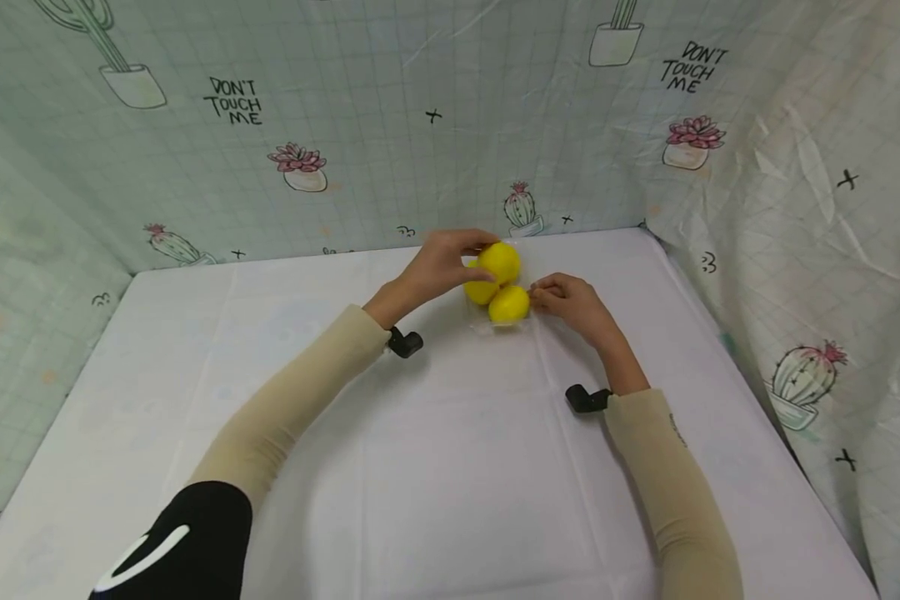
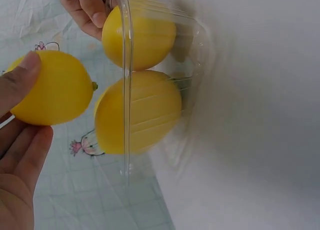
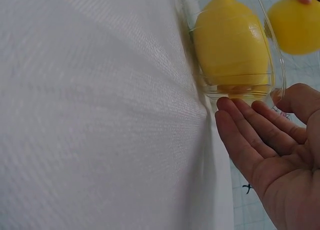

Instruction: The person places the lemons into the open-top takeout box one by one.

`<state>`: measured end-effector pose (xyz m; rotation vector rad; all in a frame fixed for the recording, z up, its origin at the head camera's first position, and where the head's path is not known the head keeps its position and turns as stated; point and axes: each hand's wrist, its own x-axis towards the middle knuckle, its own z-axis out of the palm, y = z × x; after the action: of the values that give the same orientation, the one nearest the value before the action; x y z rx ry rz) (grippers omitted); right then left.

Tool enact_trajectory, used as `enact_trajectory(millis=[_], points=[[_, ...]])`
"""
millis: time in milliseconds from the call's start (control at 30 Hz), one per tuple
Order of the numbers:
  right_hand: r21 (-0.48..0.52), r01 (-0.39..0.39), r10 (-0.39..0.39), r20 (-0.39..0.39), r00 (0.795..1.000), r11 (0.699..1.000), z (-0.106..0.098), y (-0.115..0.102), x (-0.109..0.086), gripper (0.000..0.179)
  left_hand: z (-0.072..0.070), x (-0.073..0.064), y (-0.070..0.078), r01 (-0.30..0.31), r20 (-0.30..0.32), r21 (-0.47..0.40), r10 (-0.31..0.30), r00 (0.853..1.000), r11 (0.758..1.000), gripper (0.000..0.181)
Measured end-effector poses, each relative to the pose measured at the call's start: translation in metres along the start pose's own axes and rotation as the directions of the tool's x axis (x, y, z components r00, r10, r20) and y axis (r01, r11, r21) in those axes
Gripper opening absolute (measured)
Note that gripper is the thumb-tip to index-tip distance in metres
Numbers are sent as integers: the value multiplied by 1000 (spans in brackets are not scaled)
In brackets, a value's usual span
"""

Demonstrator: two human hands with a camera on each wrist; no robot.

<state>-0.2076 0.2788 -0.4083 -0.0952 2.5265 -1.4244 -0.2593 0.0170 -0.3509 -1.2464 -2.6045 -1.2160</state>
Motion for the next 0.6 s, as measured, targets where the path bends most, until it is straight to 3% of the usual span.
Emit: enact_trajectory(millis=[400, 600], points=[[10, -11, 11, 5, 1000, 1000, 0, -1, 0, 44, 5, 18, -8, 3, 133, -7, -2, 991, 1000, 49], [5, -12, 12, 1, 1000, 1000, 0, -1, -1, 45, 1, 31, -10, 30, 245, -8, -27, 969, 1000, 50]])
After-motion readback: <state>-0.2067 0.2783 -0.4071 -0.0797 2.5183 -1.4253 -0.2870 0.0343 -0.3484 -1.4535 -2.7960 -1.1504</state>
